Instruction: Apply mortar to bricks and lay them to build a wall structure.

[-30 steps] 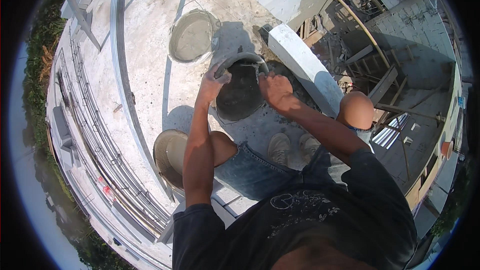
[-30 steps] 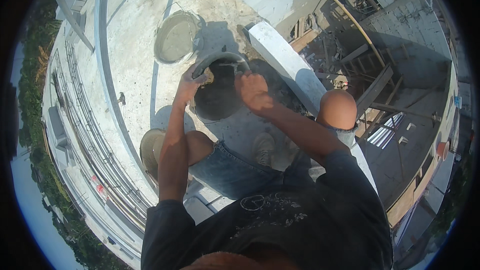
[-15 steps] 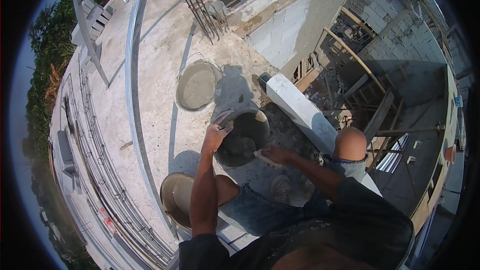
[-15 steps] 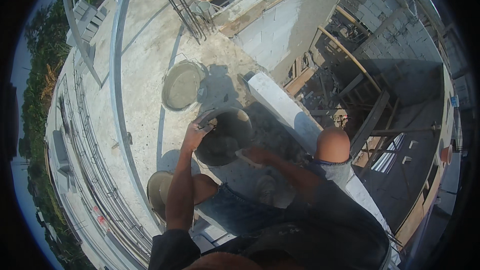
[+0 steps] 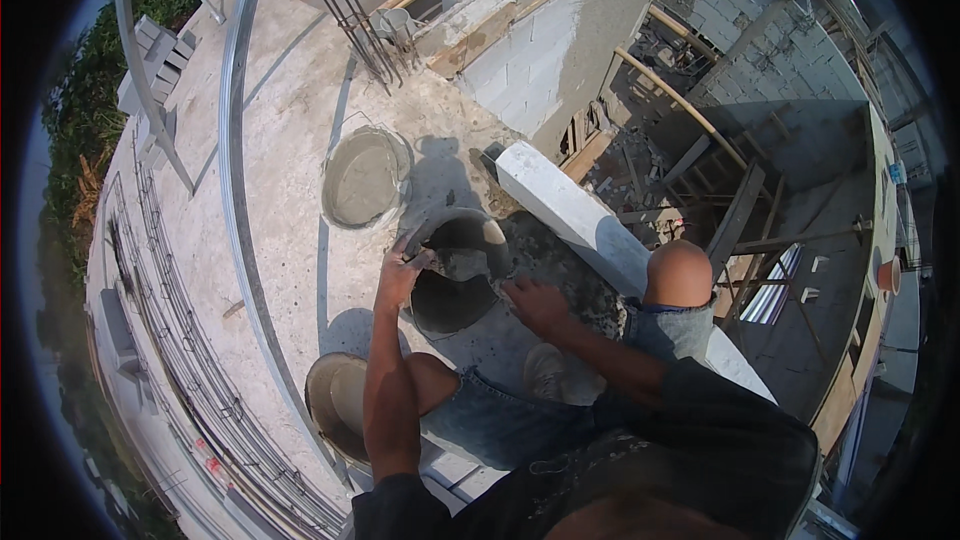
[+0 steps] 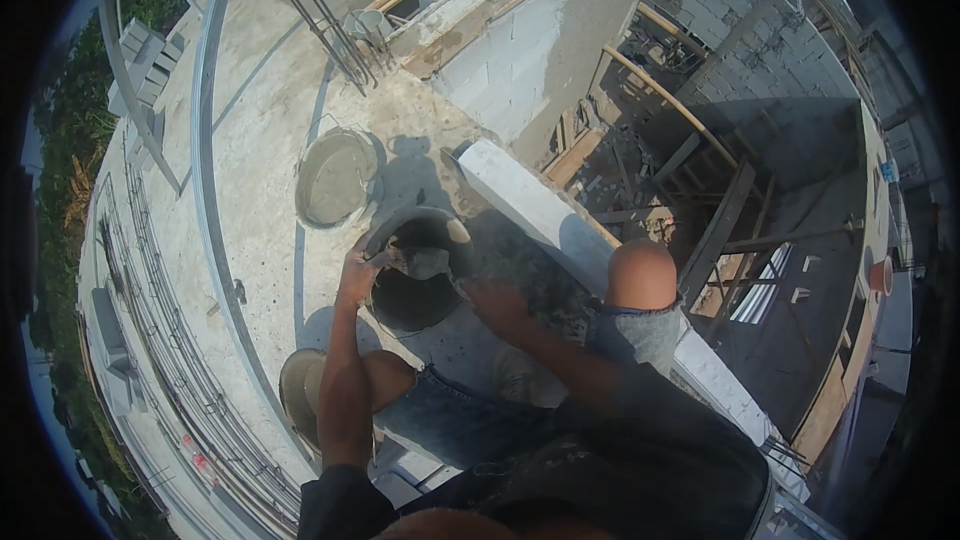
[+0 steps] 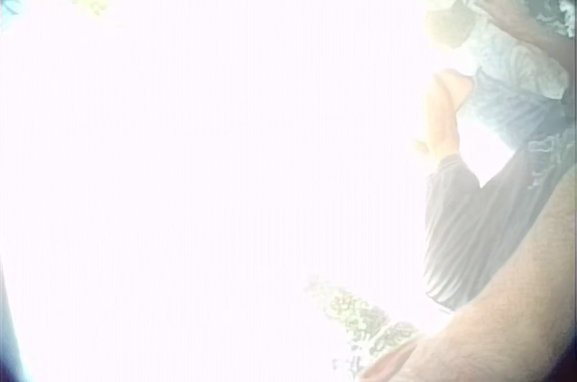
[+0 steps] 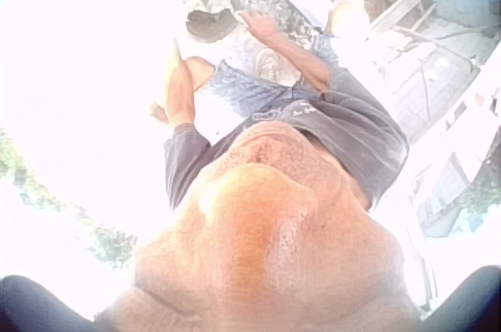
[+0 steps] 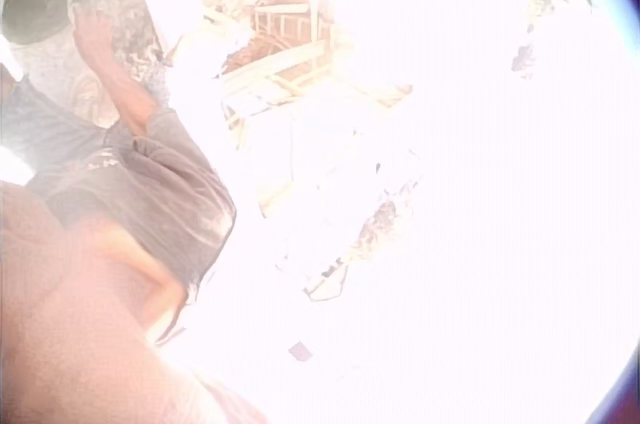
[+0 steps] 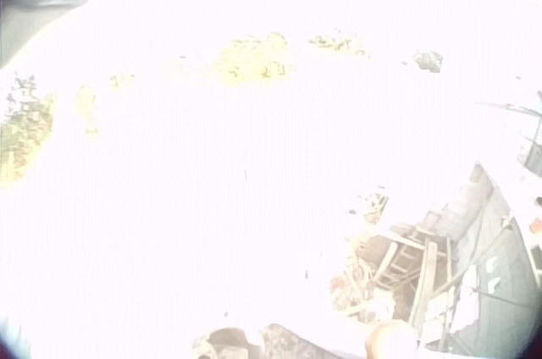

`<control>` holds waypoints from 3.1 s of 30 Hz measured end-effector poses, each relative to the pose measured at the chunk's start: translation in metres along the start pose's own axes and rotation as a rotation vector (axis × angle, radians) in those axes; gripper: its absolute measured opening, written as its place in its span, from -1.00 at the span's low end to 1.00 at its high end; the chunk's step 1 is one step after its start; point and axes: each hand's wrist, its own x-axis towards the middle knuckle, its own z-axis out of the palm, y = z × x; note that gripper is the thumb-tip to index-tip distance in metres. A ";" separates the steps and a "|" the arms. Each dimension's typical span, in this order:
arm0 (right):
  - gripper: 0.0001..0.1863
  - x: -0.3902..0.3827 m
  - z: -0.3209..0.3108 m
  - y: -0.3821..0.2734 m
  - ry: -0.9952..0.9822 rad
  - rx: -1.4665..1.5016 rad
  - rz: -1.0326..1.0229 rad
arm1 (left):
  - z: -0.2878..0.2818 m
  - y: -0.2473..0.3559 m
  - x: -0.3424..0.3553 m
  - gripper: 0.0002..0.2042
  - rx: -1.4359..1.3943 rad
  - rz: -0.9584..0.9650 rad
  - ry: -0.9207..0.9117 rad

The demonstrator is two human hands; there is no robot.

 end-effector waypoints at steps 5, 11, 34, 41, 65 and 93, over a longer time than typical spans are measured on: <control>-0.69 0.016 -0.015 0.004 0.022 -0.165 0.136 | -0.001 -0.013 0.000 -0.47 0.106 0.034 -0.021; -0.70 0.048 0.010 0.004 -0.284 0.066 0.135 | 0.007 -0.013 -0.003 -0.44 0.122 0.043 -0.062; -0.47 0.008 0.058 -0.031 -0.011 0.144 0.064 | -0.001 -0.024 0.002 -0.46 0.104 0.057 0.136; -0.50 0.028 0.016 -0.022 -0.018 0.123 0.039 | -0.036 -0.057 0.002 -0.50 0.213 -0.004 0.555; -0.43 0.067 0.012 -0.047 -0.463 0.904 0.257 | -0.063 -0.282 -0.256 -0.69 -1.723 -0.405 1.724; -0.64 0.049 0.016 -0.097 -0.050 0.284 -0.080 | -0.076 -0.264 -0.298 -0.67 -1.174 -0.755 1.384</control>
